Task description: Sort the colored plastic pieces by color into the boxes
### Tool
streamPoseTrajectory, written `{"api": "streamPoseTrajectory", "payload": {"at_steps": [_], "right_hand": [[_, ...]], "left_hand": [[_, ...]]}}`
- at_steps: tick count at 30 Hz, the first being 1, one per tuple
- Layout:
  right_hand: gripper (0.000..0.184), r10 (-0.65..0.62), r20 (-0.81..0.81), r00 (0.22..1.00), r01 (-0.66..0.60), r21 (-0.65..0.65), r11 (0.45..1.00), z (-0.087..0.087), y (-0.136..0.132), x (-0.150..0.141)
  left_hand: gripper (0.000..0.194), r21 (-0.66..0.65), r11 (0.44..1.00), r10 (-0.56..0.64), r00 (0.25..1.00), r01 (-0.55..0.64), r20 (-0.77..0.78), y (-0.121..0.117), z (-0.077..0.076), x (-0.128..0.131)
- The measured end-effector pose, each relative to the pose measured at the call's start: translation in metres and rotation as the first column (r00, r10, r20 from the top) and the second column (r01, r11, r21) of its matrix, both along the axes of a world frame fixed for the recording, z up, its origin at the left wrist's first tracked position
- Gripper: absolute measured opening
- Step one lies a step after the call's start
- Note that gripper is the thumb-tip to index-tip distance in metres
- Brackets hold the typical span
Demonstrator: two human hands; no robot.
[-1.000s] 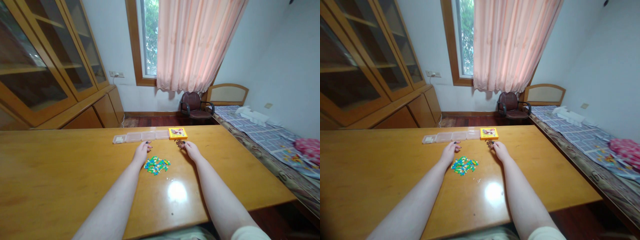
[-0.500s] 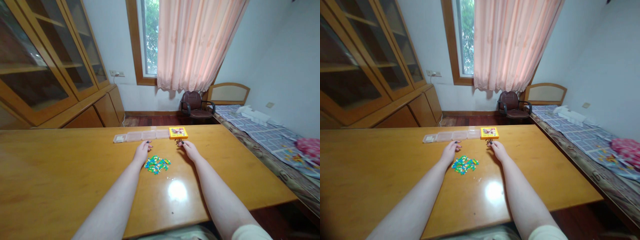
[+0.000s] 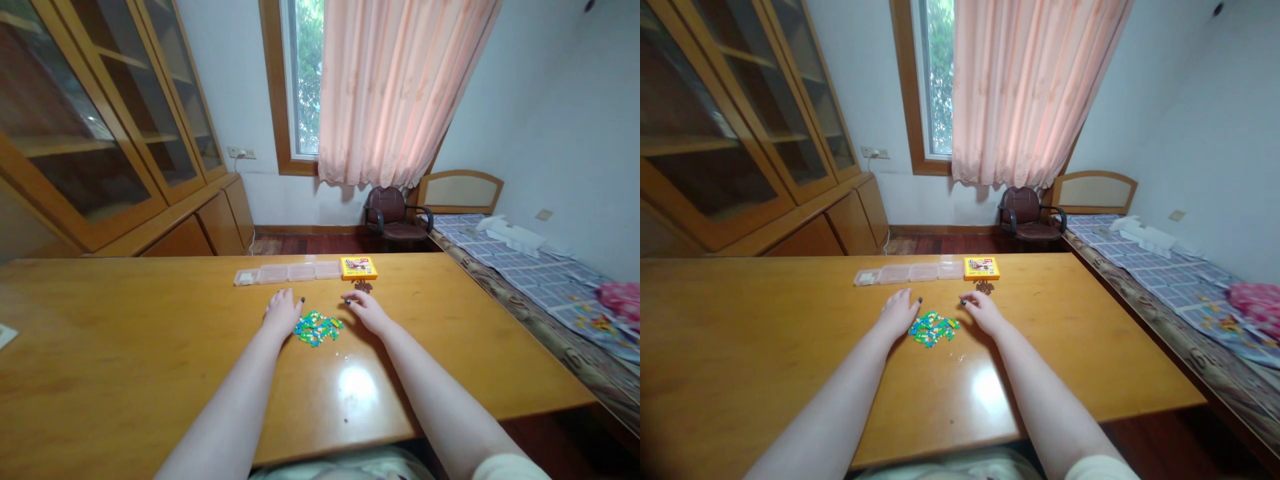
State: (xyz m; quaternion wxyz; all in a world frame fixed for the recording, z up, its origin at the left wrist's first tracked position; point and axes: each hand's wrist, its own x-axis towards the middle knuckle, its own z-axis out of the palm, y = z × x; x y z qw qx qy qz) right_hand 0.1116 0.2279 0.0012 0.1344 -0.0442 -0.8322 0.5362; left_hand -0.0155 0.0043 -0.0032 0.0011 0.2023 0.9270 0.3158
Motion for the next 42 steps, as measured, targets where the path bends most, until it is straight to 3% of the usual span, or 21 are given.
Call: {"api": "streamPoseTrajectory", "payload": {"at_steps": [2,4,7,11,13,16,18,19,21,22,23,24,26,27,30,34,38,42], "right_hand": [[0.055,0.199,-0.010,0.980,-0.194,0.188,0.963,0.001,-0.020,0.012],[0.085,0.307,0.045,0.951,-0.300,0.381,0.875,-0.001,-0.038,0.021],[0.095,0.287,0.098,0.953,-0.294,0.534,0.793,-0.007,-0.058,0.022],[0.095,0.203,0.099,0.974,-0.223,0.567,0.793,-0.012,-0.070,-0.002],[0.097,0.148,0.103,0.984,-0.181,0.533,0.827,-0.009,-0.069,-0.019],[0.103,0.198,0.169,0.966,-0.248,0.369,0.896,-0.003,-0.054,-0.041],[0.075,0.327,0.186,0.927,-0.350,0.112,0.930,-0.002,-0.040,-0.051],[0.055,0.319,0.157,0.935,-0.321,-0.012,0.947,-0.004,-0.034,-0.054],[0.037,0.171,0.063,0.983,-0.161,-0.133,0.978,-0.009,-0.027,-0.057],[0.033,0.076,0.020,0.997,-0.072,-0.153,0.986,-0.012,-0.025,-0.058],[0.031,0.015,-0.005,1.000,-0.015,-0.141,0.990,-0.014,-0.025,-0.057],[0.028,-0.006,-0.020,1.000,0.004,-0.104,0.995,-0.016,-0.026,-0.056],[0.026,0.010,-0.013,1.000,-0.010,0.011,1.000,-0.016,-0.029,-0.054],[0.024,0.027,-0.005,1.000,-0.027,0.070,0.997,-0.015,-0.031,-0.054],[0.023,0.068,-0.009,0.998,-0.065,0.184,0.981,-0.008,-0.034,-0.054],[0.042,0.002,0.000,1.000,-0.002,0.213,0.977,-0.003,-0.032,-0.054],[0.043,0.002,0.001,1.000,-0.002,0.270,0.963,-0.002,-0.031,-0.053],[0.040,0.032,0.028,0.999,-0.038,0.258,0.965,-0.002,-0.031,-0.051]], "left_hand": [[0.068,-0.107,0.991,-0.080,0.996,0.083,0.025,-0.005,-0.001,0.011],[0.073,-0.135,0.968,-0.204,0.977,0.211,0.063,-0.008,-0.005,0.024],[0.064,-0.124,0.928,-0.349,0.936,0.352,0.046,-0.005,-0.012,0.041],[0.058,-0.047,0.901,-0.431,0.902,0.431,0.004,0.009,-0.013,0.042],[0.057,0.073,0.895,-0.444,0.895,0.441,0.038,0.015,-0.011,0.030],[0.052,0.417,0.831,-0.467,0.869,0.368,0.163,0.016,-0.006,0.006],[0.046,0.654,0.735,-0.440,0.859,0.177,0.261,0.011,-0.003,-0.008],[0.042,0.741,0.670,-0.408,0.860,0.054,0.307,0.008,-0.003,-0.014],[0.038,0.818,0.564,-0.361,0.856,-0.115,0.369,0.000,-0.003,-0.020],[0.036,0.821,0.553,-0.342,0.860,-0.143,0.380,-0.004,-0.004,-0.021],[0.035,0.803,0.583,-0.321,0.873,-0.125,0.369,-0.008,-0.004,-0.020],[0.032,0.754,0.654,-0.317,0.883,-0.062,0.347,-0.011,-0.003,-0.019],[0.025,0.550,0.807,-0.397,0.887,0.215,0.237,-0.017,0.000,-0.015],[0.023,0.426,0.834,-0.453,0.875,0.350,0.169,-0.018,0.003,-0.013],[0.025,0.236,0.829,-0.533,0.844,0.507,0.057,-0.019,0.012,-0.009],[0.027,0.212,0.835,-0.524,0.851,0.508,0.026,-0.019,0.014,-0.013],[0.032,0.163,0.851,-0.506,0.862,0.499,0.003,-0.024,0.011,-0.018],[0.038,0.038,0.852,-0.523,0.852,0.523,0.001,-0.031,0.018,-0.014]]}}
